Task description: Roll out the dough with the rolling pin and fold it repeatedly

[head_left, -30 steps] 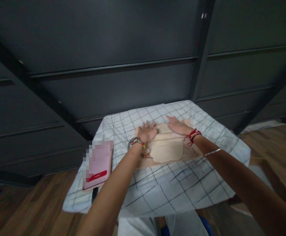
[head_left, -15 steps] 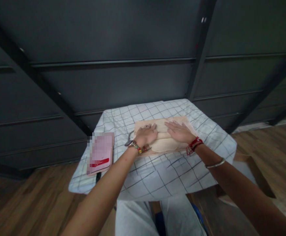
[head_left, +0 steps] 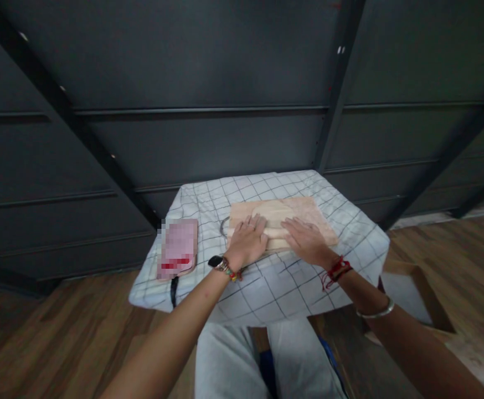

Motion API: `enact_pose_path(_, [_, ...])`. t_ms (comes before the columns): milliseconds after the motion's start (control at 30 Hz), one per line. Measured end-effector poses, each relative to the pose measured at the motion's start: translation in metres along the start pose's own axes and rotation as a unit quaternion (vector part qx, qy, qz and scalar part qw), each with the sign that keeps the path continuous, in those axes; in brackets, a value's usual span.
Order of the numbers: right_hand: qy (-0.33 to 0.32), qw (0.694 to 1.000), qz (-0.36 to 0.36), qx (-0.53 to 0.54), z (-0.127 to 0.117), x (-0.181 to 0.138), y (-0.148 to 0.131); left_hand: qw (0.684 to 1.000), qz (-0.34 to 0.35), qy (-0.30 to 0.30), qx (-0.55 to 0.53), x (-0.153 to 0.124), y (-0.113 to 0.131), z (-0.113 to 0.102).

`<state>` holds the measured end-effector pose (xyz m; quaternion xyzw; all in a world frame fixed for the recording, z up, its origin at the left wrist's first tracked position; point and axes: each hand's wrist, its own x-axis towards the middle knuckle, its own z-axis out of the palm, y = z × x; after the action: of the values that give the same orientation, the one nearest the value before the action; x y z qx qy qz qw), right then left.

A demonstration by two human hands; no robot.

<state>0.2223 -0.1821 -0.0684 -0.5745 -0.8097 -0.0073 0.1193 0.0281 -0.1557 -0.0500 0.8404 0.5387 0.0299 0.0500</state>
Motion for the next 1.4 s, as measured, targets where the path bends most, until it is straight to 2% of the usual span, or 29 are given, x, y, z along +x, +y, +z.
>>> enact_pose_path(167, [-0.071,0.997,0.011,0.025,-0.009,0.017,0.007,1.000,-0.010,0.004,-0.011,0.010,0.000,-0.007])
enact_pose_path(367, [-0.091,0.992,0.070,0.052,-0.012,0.079,0.025,0.998,-0.044,0.052,-0.007,0.054,-0.001,-0.025])
enact_pose_path(433, [-0.095,0.990,0.093,0.048,-0.011,0.092,0.028,0.997,-0.044,0.061,-0.003,0.061,-0.002,-0.026])
enact_pose_path(533, [-0.094,0.992,0.080,0.035,-0.005,0.082,0.026,0.997,-0.035,0.068,0.001,0.055,-0.004,-0.021])
enact_pose_path(633, [-0.025,1.000,-0.004,0.002,0.003,0.055,0.023,0.997,-0.009,0.076,0.004,0.039,-0.005,-0.009])
enact_pose_path(700, [-0.004,1.000,-0.028,-0.007,0.005,0.049,0.022,0.997,0.008,0.077,0.012,0.037,-0.005,-0.004])
enact_pose_path(800, [-0.049,0.999,0.008,0.019,-0.001,0.068,0.026,0.998,-0.050,0.042,-0.002,0.051,-0.006,-0.007])
enact_pose_path(867, [-0.090,0.994,0.053,0.041,-0.005,0.086,0.030,0.997,-0.060,0.041,-0.006,0.064,-0.008,-0.013])
enact_pose_path(933, [-0.113,0.990,0.067,0.053,-0.006,0.094,0.032,0.997,-0.059,0.040,-0.006,0.070,-0.009,-0.015])
enact_pose_path(1000, [-0.104,0.993,0.038,0.048,-0.004,0.085,0.030,0.998,-0.052,0.035,-0.004,0.064,-0.009,-0.014])
enact_pose_path(1100, [-0.035,0.999,-0.019,0.021,0.002,0.051,0.021,0.999,-0.036,0.034,0.010,0.041,-0.004,-0.007])
enact_pose_path(1200, [0.019,0.999,-0.028,-0.003,0.004,0.014,0.008,0.999,-0.027,0.036,0.023,0.013,0.005,0.000])
enact_pose_path(1300, [0.030,0.999,-0.021,-0.014,0.001,-0.009,-0.003,0.999,-0.024,0.045,0.011,-0.009,0.012,0.005])
enact_pose_path(1400, [0.023,0.999,-0.030,-0.013,-0.002,-0.019,-0.006,0.998,-0.028,0.059,-0.007,-0.020,0.014,0.008])
